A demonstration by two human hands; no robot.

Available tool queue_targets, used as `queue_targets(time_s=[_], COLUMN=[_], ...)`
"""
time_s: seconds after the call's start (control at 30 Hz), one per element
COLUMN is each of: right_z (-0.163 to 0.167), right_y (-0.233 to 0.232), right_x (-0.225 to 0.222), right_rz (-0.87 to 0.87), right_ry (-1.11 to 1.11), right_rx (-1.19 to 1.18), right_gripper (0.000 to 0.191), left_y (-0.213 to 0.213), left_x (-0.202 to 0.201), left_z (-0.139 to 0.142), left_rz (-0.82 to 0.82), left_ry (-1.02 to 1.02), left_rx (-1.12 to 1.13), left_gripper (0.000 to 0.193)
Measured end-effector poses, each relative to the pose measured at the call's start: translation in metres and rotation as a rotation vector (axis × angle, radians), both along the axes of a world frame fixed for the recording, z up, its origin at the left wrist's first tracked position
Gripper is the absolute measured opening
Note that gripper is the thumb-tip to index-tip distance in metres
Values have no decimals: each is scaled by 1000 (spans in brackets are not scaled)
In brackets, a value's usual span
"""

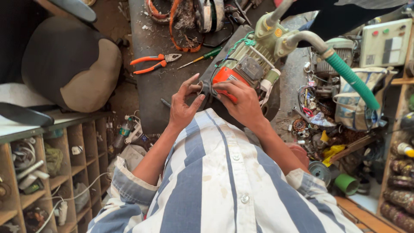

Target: The person works on a small electric water pump on a cluttered workbench. They use pliers and a wrench to loosen and remove a cylindrical component from the pump, retrieve a replacement part from a shelf, fit it onto the pump, and tighten the fittings by hand and with tools.

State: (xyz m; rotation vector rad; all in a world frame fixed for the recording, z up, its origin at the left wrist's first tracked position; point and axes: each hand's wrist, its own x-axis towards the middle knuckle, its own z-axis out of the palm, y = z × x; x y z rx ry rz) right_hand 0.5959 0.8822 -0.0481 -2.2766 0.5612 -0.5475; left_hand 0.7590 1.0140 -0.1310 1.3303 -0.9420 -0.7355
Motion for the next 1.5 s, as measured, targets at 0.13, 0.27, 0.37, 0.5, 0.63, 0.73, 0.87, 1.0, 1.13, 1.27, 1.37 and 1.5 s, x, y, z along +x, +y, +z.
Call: queue_targets(time_s=[0.13,0.27,0.37,0.5,0.63,0.73,0.87,1.0,1.13,1.27,1.37,1.5], right_z=[7,11,14,18,22,24,30,40,50,50,47,48], right_y=[4,6,6,7,7,8,10,9,7,8,11,14], right_x=[5,4,-1,-6,-11,-12,-14,-16,-20,-22,-21,-19], right_rz=[-18,-48,-29,-41,-56,-77,-101,-99,-115,-106,-181,-257], right_ry=[-37,-49,-77,-67,-52,-16,12,3,16,-73,-92,-149], right_rx=[97,156,68,-19,-83,-96,-41,-76,108,227,369,511], right_gripper=[25,24,26,25,23,20,19,23,29,31,27,24], left_y=[-1,-3,-5,-5,-6,-8,-11,-13,-16,-17,-17,-20], left_x=[-2,-3,-7,-9,-12,-13,-13,-14,-16,-17,-14,-14], left_z=[11,21,28,40,50,54,58,64,69,70,68,67], left_rz=[-61,-116,-167,-234,-255,-266,-302,-309,-298,-344,-383,-405], left_ry=[-5,-74,-90,3,-5,0,24,23,-41,-20,11,-7], left_rx=[21,-33,-68,40,34,52,35,49,122,83,102,166], left_gripper=[72,78,80,81,80,81,81,81,84,77,70,64])
